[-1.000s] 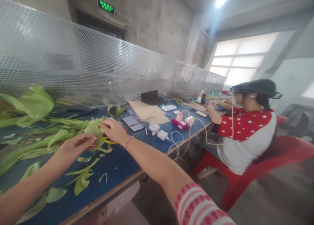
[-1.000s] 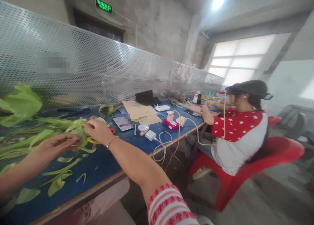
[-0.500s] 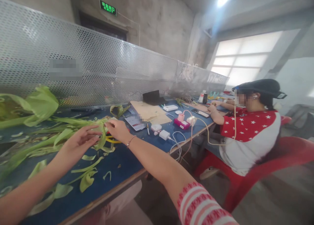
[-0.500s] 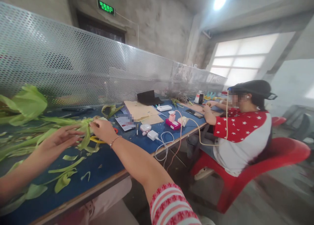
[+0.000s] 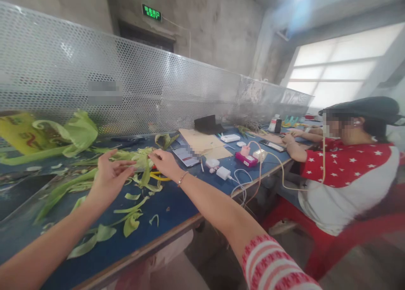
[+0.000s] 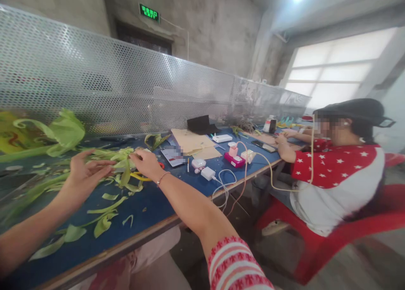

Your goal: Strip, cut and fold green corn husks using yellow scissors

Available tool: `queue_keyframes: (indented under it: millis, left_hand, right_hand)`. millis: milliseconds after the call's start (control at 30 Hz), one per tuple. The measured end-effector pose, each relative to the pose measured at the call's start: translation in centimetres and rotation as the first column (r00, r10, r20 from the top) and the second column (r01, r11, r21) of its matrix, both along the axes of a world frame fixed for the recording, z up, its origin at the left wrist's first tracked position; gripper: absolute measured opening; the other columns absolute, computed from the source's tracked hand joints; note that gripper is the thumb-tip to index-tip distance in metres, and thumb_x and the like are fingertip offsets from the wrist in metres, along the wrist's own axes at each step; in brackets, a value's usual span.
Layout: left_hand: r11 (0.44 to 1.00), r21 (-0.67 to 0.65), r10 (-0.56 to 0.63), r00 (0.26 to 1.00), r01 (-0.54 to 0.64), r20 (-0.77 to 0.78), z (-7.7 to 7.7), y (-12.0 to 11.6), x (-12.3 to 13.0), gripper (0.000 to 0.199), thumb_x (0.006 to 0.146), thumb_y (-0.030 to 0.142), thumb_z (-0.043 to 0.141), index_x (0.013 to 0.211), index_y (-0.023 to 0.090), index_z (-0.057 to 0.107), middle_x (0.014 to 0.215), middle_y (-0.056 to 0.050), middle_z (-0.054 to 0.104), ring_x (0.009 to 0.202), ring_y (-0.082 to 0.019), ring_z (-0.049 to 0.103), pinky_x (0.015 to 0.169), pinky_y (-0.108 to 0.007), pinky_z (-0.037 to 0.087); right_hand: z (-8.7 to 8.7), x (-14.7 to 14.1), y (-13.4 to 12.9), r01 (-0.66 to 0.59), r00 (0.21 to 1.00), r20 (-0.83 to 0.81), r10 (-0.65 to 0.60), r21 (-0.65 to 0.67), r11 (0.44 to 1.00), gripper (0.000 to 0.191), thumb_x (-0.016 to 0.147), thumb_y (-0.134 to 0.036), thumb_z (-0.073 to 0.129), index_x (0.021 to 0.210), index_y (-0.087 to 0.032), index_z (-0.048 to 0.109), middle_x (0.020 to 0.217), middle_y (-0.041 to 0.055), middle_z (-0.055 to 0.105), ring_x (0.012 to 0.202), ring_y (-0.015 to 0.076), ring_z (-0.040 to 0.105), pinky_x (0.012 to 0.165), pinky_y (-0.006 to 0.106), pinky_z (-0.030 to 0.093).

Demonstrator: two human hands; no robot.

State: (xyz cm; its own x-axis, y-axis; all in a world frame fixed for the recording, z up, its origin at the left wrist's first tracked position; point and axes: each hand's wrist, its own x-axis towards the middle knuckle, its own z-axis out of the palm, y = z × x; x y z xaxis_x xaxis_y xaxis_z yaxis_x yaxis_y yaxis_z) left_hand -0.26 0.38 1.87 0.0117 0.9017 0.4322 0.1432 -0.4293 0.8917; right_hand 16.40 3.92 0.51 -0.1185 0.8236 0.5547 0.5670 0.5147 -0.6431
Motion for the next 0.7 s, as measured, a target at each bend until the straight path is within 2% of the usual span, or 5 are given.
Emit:
queue_keyframes:
  millis: [100,267,400,533,700]
  left_hand:
    - [0.994,0.098,0.051,0.995,-0.043,-0.08,-0.7,1.1,-0.6,0.085,0.057,0.033,0.069,0.129,0.023,0.024,0.092,-0.003,0.059,0.072,-0.015,0.06,0.068,-0.033,0.05]
    - [0.998,0.066,0.001,0.977,0.013,-0.214,-1.5,1.8,-0.7,0.068,0.063,0.039,0.066,0.124,0.024,0.039,0.104,-0.008,0.059,0.084,-0.019,0.062,0.073,-0.036,0.052]
    - [0.996,0.014,-0.084,0.982,0.087,-0.168,-1.3,1.4,-0.3,0.066,0.06,0.043,0.067,0.118,0.021,0.044,0.098,-0.009,0.064,0.09,-0.022,0.063,0.079,-0.04,0.052]
    - [0.997,-0.034,-0.076,0.988,0.072,-0.132,-0.7,0.8,-0.1,0.067,0.058,0.043,0.068,0.117,0.021,0.045,0.095,-0.007,0.063,0.087,-0.022,0.064,0.082,-0.039,0.051]
    - [0.998,-0.065,-0.036,0.987,0.026,-0.159,-0.1,0.1,-0.1,0.069,0.056,0.039,0.069,0.119,0.022,0.044,0.097,-0.005,0.06,0.074,-0.017,0.064,0.071,-0.032,0.052]
  right_hand:
    - [0.2,-0.1,-0.2,-0.039,0.999,-0.022,0.039,-0.004,0.999,0.026,0.087,-0.034,0.044,0.072,-0.017,0.058,0.059,-0.004,0.046,0.061,0.0095,0.043,0.058,0.02,0.031]
    - [0.1,-0.2,-0.3,-0.163,0.985,-0.071,0.159,-0.051,0.985,0.027,0.087,-0.034,0.045,0.066,-0.018,0.051,0.055,-0.0055,0.04,0.055,0.0087,0.04,0.054,0.02,0.029]
    - [-0.2,-0.5,-0.3,-0.265,0.962,-0.083,0.259,-0.071,0.962,0.023,0.087,-0.034,0.045,0.072,-0.018,0.052,0.058,-0.0051,0.044,0.058,0.008,0.043,0.056,0.019,0.032]
    - [-0.4,-0.7,-0.3,-0.296,0.954,-0.077,0.29,-0.09,0.951,0.025,0.087,-0.037,0.044,0.075,-0.017,0.054,0.058,-0.005,0.043,0.056,0.0077,0.042,0.055,0.019,0.031]
    - [-0.5,-0.7,-0.3,-0.306,0.949,-0.12,0.292,-0.122,0.944,0.025,0.086,-0.038,0.045,0.075,-0.017,0.055,0.056,-0.0054,0.041,0.051,0.0072,0.04,0.051,0.019,0.031]
